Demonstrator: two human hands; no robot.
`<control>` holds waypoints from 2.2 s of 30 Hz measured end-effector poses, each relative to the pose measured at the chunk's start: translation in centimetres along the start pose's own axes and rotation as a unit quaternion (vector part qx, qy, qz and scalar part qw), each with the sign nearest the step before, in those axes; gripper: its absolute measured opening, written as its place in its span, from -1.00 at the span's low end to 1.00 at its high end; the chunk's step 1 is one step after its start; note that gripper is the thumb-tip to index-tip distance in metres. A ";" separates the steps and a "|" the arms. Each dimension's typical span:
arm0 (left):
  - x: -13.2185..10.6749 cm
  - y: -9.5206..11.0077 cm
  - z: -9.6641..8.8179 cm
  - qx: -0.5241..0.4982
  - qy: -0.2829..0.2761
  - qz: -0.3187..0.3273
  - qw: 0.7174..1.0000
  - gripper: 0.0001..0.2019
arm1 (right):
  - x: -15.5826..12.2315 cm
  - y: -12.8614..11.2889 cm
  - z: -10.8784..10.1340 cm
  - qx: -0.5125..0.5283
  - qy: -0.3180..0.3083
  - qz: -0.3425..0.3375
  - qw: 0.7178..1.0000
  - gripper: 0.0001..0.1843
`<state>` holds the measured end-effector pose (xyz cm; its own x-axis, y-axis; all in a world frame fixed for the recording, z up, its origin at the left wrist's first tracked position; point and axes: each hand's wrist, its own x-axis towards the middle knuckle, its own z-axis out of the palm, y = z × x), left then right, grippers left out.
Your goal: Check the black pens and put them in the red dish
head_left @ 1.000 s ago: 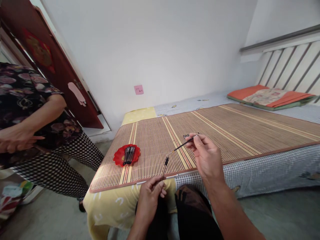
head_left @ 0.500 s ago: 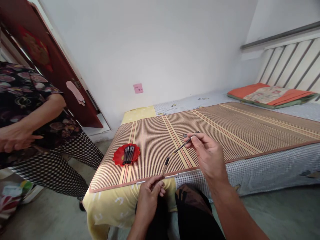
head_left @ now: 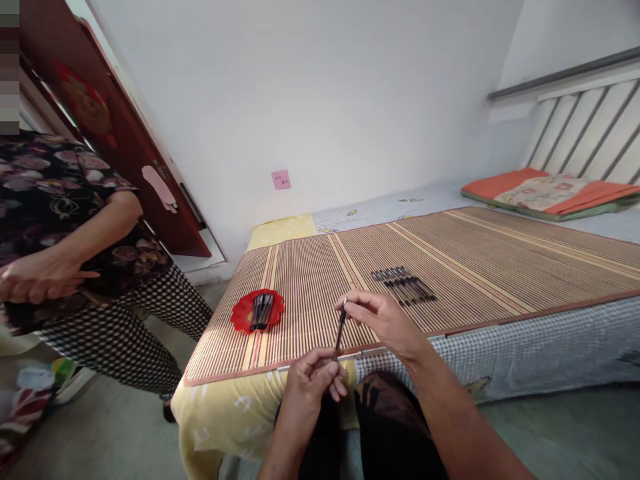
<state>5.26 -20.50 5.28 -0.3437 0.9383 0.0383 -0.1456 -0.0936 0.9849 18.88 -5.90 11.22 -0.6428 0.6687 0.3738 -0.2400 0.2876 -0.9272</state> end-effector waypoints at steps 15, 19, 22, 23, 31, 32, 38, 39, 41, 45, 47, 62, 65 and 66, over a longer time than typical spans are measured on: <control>-0.6 -0.2 0.4 -0.081 -0.029 -0.052 0.995 -0.61 | 0.9 1.4 0.2 0.128 -0.016 0.044 0.991 -0.74; -0.5 -0.4 0.5 -0.076 -0.021 -0.045 0.996 -0.63 | 1.3 1.3 0.5 0.117 0.018 0.038 0.992 -0.71; -0.4 -0.8 0.6 -0.077 -0.016 -0.036 0.996 -0.64 | 1.4 1.2 0.7 0.107 0.038 0.041 0.993 -0.63; -0.3 -0.9 0.6 -0.079 -0.016 -0.035 0.996 -0.64 | 1.4 1.2 0.7 0.109 0.037 0.046 0.992 -0.62; -0.1 -1.1 0.6 -0.084 -0.016 -0.046 0.995 -0.62 | 1.2 2.2 0.3 0.152 0.002 0.052 0.987 -0.72; -0.1 -1.2 0.7 -0.082 -0.016 -0.045 0.996 -0.62 | 1.3 2.3 0.3 0.151 0.010 0.050 0.987 -0.73; 0.0 -1.3 0.5 -0.085 -0.014 -0.049 0.995 -0.61 | 1.4 2.7 0.2 0.179 0.015 0.077 0.981 -0.60; 0.0 -1.4 0.5 -0.088 -0.016 -0.050 0.995 -0.61 | 1.3 2.7 0.2 0.181 0.007 0.074 0.981 -0.59; 0.0 -1.5 0.5 -0.091 -0.019 -0.051 0.994 -0.62 | 1.3 2.8 0.2 0.177 -0.002 0.063 0.982 -0.64; 0.0 -1.7 0.5 -0.091 -0.022 -0.047 0.995 -0.63 | 1.5 3.2 0.2 0.177 0.024 0.066 0.982 -0.69; 0.0 -1.8 0.4 -0.092 -0.024 -0.047 0.994 -0.64 | 1.6 3.3 0.1 0.185 0.027 0.080 0.979 -0.65; 0.3 -1.8 0.6 -0.110 -0.028 -0.058 0.992 -0.65 | 1.5 3.4 -0.2 0.205 -0.003 0.103 0.973 -0.52; 0.4 -2.1 0.6 -0.107 -0.029 -0.055 0.992 -0.65 | 1.5 3.7 -0.2 0.184 -0.011 0.081 0.979 -0.61; 0.5 -2.2 0.6 -0.104 -0.028 -0.053 0.993 -0.64 | 1.6 3.8 -0.2 0.184 -0.003 0.075 0.980 -0.63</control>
<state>6.01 -19.65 3.22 -0.2654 0.9629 -0.0493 -0.3688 -0.0541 0.9279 17.05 -3.64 8.25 -0.6951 0.6802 0.2327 -0.3869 -0.0812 -0.9185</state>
